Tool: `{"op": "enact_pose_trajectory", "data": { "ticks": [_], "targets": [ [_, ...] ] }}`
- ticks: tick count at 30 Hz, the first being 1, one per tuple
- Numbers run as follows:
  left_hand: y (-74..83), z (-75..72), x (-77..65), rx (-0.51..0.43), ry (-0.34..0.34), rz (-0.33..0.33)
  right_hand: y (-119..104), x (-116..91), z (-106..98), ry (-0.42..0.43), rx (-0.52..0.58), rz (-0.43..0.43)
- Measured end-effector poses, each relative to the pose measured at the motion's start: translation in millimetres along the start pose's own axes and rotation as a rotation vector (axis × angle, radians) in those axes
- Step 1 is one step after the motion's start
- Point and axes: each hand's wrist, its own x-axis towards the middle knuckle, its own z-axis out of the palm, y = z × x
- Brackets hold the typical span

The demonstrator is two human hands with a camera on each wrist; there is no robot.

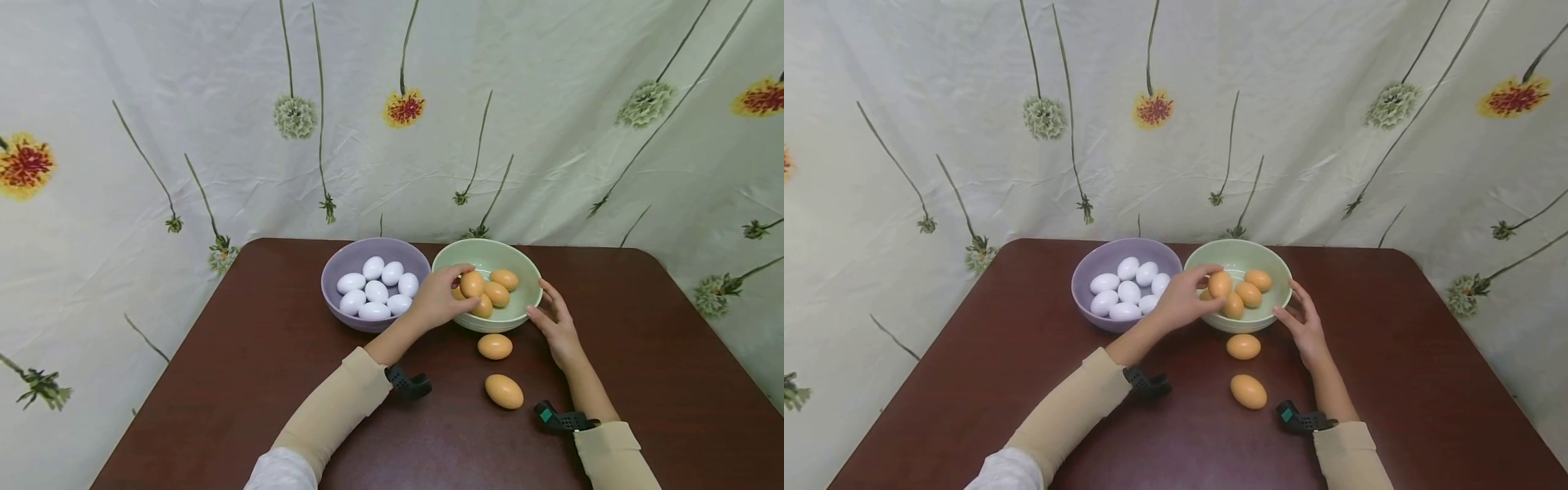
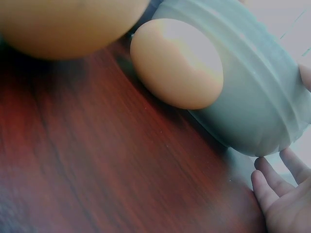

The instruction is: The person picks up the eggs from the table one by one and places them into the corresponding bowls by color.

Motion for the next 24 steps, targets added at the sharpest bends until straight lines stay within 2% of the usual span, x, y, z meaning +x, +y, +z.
{"op": "enact_pose_trajectory", "data": {
  "ticks": [5,10,15,24],
  "targets": [
    [-1.5,2.3,9.6,0.089,-0.032,-0.027,0,0,0,-0.003,-0.008,0.003],
    [-2.3,3.9,19.2,0.175,-0.078,-0.084,0,0,-1,-0.009,-0.013,-0.004],
    [-4.2,8.4,31.0,0.239,-0.096,-0.133,1,1,-1,-0.008,-0.025,-0.017],
    [-8.8,16.0,48.0,0.395,-0.155,-0.182,2,1,-2,-0.013,-0.037,-0.013]
  ]
}}
